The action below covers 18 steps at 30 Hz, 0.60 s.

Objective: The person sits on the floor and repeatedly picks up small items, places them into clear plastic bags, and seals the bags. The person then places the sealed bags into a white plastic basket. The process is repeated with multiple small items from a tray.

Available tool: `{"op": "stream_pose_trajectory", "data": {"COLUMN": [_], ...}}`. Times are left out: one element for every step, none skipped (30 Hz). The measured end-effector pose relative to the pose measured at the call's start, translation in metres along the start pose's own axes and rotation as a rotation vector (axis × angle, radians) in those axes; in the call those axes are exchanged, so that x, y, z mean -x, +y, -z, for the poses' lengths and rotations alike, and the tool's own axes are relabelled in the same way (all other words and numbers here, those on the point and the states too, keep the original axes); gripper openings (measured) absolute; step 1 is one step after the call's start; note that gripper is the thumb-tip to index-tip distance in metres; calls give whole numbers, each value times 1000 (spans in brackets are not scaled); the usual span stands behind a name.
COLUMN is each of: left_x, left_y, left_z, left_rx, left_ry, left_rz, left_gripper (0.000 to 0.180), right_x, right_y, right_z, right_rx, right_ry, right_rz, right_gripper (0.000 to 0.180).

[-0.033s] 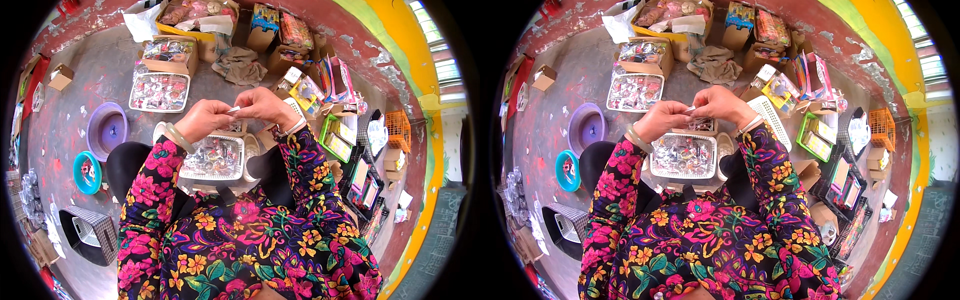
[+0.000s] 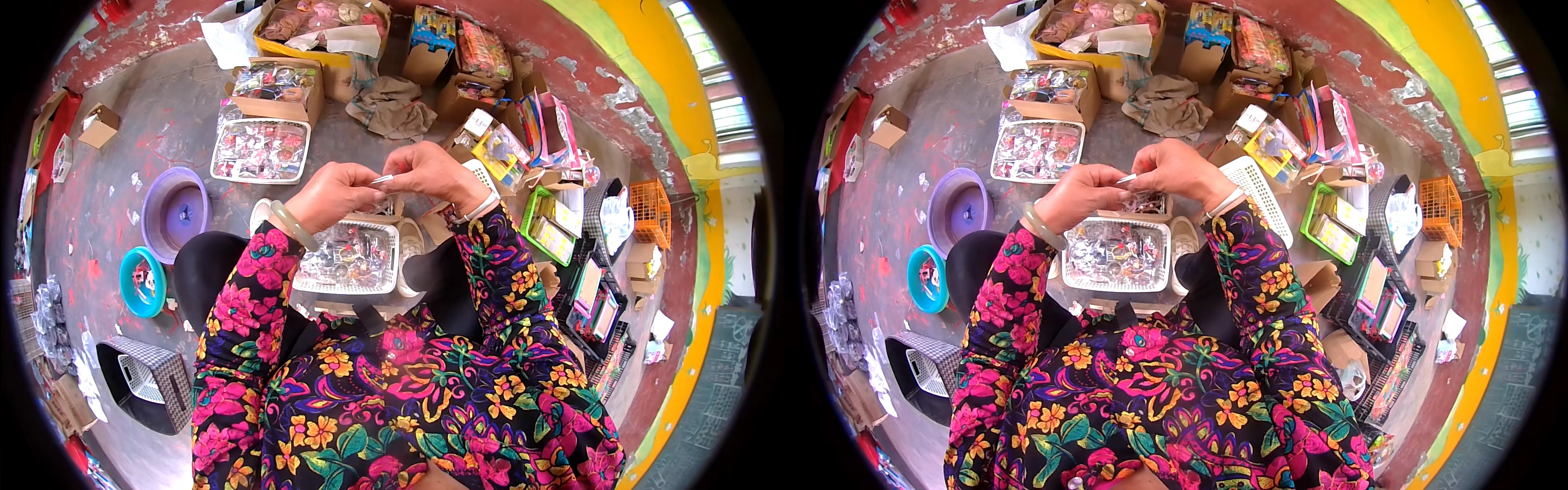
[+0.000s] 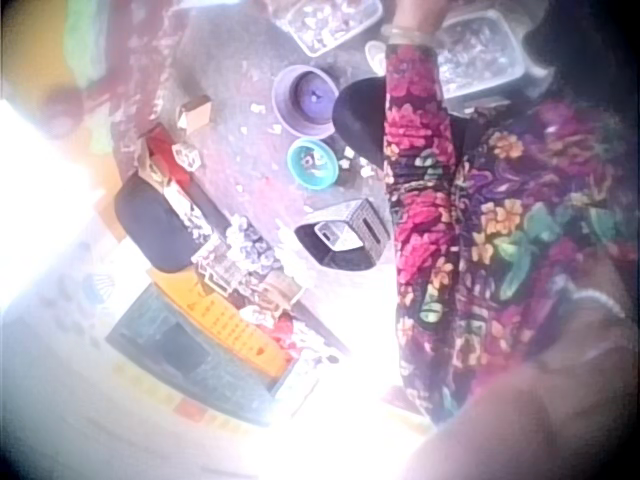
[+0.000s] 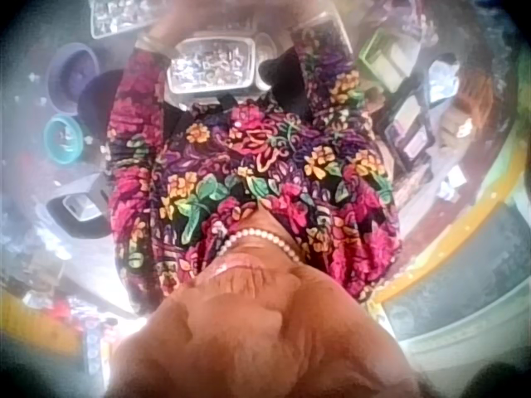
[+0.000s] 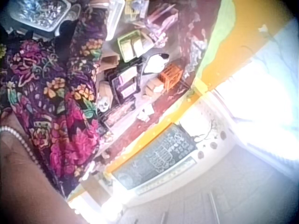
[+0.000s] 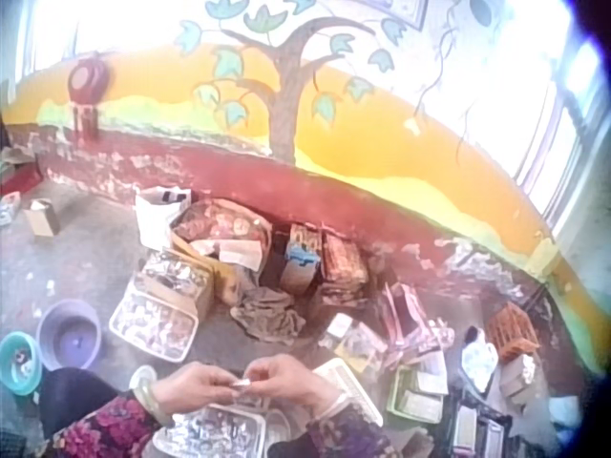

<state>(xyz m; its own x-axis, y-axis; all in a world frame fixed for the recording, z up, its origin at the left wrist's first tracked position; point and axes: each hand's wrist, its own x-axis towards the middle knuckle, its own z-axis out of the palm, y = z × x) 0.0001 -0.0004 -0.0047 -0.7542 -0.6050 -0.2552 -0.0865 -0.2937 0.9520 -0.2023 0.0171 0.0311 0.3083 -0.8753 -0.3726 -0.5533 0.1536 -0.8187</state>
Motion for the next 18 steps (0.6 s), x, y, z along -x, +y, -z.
{"op": "stream_pose_trajectory", "data": {"left_x": [0,1,3,4,5,5,5,5,4,4,4,4,4,3,3,3,2,2], "left_y": [2,4,7,8,8,9,9,8,8,7,7,7,6,5,2,1,1,2], "left_z": [0,-2,-4,-6,-6,-6,-7,-7,-7,-7,-7,-8,-8,-9,-10,-11,-11,-10], "left_rx": [4,18,31,45,40,35,30,22,13,4,-1,-5,-10,7,24,41,37,33], "left_ry": [-5,11,27,43,12,-20,-51,-56,-61,-66,-69,-72,-75,-65,-56,-46,-35,-23], "left_rz": [2,17,33,48,66,83,100,94,88,82,92,100,109,95,81,67,67,66], "left_gripper": [22,21,21,20,21,22,24,24,24,25,24,24,23,23,22,22,21,20], "right_x": [-1,-1,0,0,0,-1,-1,-1,0,1,1,1,1,1,1,1,2,4], "right_y": [0,-1,-2,-3,-3,-1,-1,-1,-3,-3,-3,-3,-3,-4,-5,-6,-9,-13], "right_z": [-1,-2,-2,-3,-4,-5,-6,-7,-8,-9,-10,-11,-12,-13,-15,-15,-14,-11], "right_rx": [32,93,154,215,249,283,317,303,289,275,288,301,315,326,337,348,309,269], "right_ry": [30,32,34,36,43,50,58,69,80,91,95,100,104,110,115,120,115,110], "right_rz": [-15,-8,-1,7,26,45,65,83,102,120,140,159,178,182,186,190,162,133], "right_gripper": [26,27,28,29,30,31,32,32,31,31,32,33,33,33,33,33,33,32]}}
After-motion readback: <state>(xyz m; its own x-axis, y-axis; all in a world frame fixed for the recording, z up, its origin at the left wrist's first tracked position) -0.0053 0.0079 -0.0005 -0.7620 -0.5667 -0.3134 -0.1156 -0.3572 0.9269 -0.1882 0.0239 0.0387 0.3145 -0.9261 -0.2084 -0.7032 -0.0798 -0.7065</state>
